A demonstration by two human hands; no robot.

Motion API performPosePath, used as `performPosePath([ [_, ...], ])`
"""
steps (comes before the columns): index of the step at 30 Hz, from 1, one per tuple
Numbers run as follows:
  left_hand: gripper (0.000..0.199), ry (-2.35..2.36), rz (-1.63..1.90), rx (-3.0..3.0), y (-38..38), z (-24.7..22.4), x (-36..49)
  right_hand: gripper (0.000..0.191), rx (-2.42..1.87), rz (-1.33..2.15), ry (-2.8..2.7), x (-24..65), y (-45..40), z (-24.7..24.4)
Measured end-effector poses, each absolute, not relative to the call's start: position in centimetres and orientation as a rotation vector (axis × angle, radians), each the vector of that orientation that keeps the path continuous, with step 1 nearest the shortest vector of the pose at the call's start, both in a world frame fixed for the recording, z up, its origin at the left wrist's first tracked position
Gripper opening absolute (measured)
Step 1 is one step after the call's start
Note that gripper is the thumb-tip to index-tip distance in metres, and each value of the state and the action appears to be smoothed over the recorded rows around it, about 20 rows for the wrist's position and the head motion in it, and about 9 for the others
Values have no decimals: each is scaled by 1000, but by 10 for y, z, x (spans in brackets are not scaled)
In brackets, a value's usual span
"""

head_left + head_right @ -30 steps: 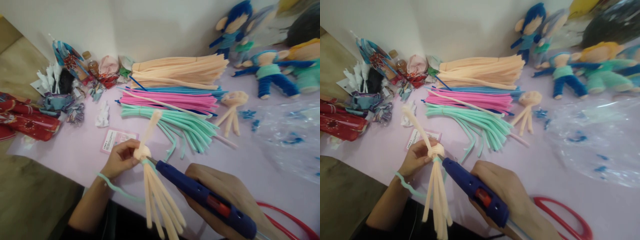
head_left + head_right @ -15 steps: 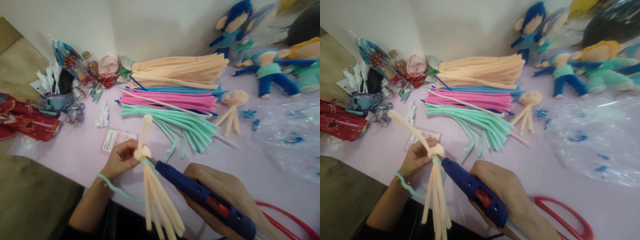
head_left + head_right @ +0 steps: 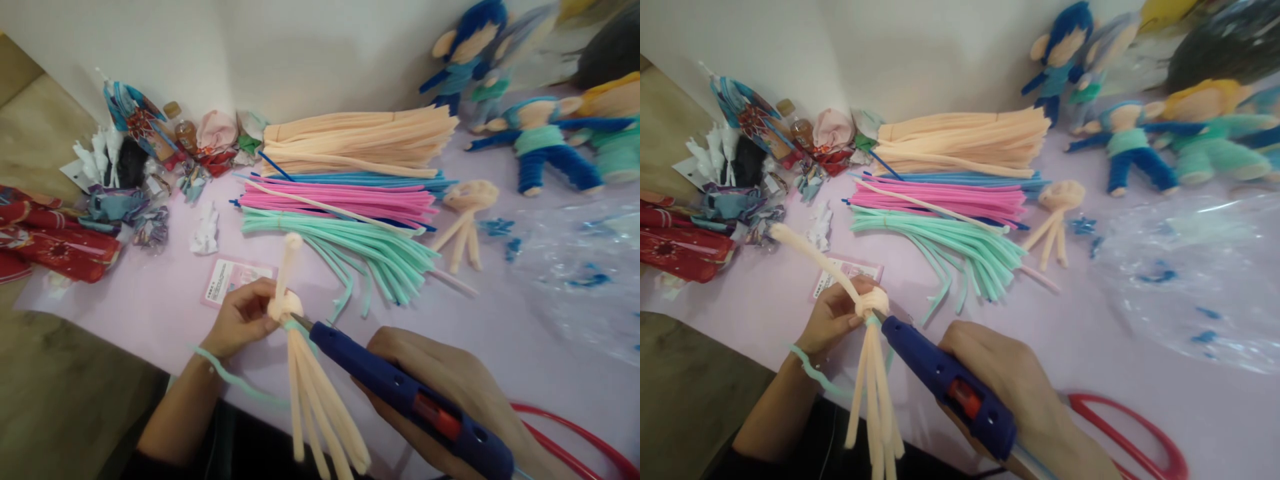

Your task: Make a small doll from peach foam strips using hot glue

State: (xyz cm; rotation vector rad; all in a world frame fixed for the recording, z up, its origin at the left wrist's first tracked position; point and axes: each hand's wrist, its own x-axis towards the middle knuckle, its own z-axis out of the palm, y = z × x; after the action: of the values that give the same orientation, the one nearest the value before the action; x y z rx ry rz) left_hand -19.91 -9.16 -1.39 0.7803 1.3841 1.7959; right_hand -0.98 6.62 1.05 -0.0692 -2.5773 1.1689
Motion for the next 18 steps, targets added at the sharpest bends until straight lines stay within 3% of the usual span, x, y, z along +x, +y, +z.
performPosePath([
  [9, 34, 1414, 1796, 724, -95, -18, -198, 16, -134, 1106, -2598, -7, 66, 13],
  [18, 29, 1319, 1803, 734, -96, -19, -199, 15, -88, 1147, -2616, -10, 68, 15],
])
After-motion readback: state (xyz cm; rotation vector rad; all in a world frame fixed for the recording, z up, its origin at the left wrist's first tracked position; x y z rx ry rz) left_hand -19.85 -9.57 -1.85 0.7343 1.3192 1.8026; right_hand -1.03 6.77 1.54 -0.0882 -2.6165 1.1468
